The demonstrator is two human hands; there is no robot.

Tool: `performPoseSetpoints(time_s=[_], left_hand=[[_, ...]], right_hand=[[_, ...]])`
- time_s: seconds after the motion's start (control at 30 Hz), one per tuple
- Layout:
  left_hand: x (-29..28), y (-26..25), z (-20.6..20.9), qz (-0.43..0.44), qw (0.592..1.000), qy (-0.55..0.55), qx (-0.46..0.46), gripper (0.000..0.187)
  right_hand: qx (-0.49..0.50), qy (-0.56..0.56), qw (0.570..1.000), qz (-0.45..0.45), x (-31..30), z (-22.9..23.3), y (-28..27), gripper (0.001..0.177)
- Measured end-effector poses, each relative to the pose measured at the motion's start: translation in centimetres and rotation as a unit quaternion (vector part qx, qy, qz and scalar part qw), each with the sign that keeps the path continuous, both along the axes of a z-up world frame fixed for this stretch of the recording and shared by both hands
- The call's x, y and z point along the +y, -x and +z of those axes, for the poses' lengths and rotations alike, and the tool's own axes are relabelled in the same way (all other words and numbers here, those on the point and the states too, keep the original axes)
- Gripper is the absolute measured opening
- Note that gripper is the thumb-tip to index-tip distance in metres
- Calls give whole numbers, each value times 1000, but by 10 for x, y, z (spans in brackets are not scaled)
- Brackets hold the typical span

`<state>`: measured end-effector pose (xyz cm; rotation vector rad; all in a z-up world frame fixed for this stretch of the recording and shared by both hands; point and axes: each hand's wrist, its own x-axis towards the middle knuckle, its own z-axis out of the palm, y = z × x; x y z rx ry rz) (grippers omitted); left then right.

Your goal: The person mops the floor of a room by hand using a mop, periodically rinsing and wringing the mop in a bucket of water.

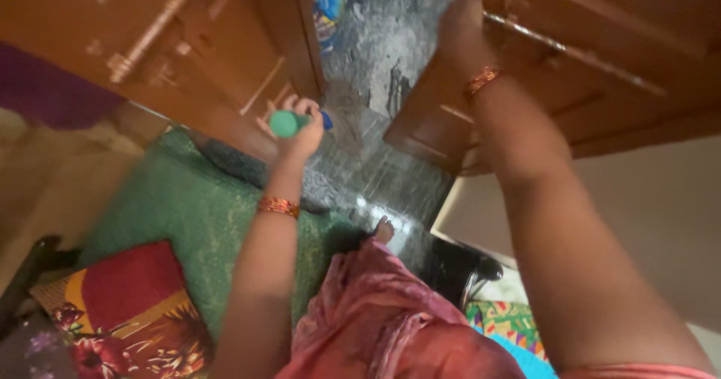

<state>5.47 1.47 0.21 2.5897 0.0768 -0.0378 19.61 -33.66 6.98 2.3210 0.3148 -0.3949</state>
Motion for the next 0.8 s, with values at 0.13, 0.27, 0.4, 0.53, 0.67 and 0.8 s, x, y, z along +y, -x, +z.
performPoseSetpoints(time_s=[0.13, 0.27, 0.4, 0.53, 0.67, 0.8], left_hand=[[-5, 15, 1, -11, 999, 36, 33, 13], [-28, 34, 3, -80, 994, 70, 13, 14], [-37, 79, 21, -143, 982, 86, 90, 15], [-40, 119, 32, -188, 960, 131, 161, 48], [-47, 152, 16, -233, 950, 129, 165, 66], [-54, 167, 4, -250, 952, 135, 117, 69]], right_hand=[[-86, 30, 996, 11, -3, -6, 2, 48], [-5, -55, 998, 3, 48, 11, 125, 31], [-125, -69, 969, 201, 75, 82, 263, 37], [-68, -207, 938, 271, 65, 129, 364, 26], [-182, -214, 928, 243, 67, 149, 439, 32], [-257, -368, 893, 45, 109, 178, 463, 64]])
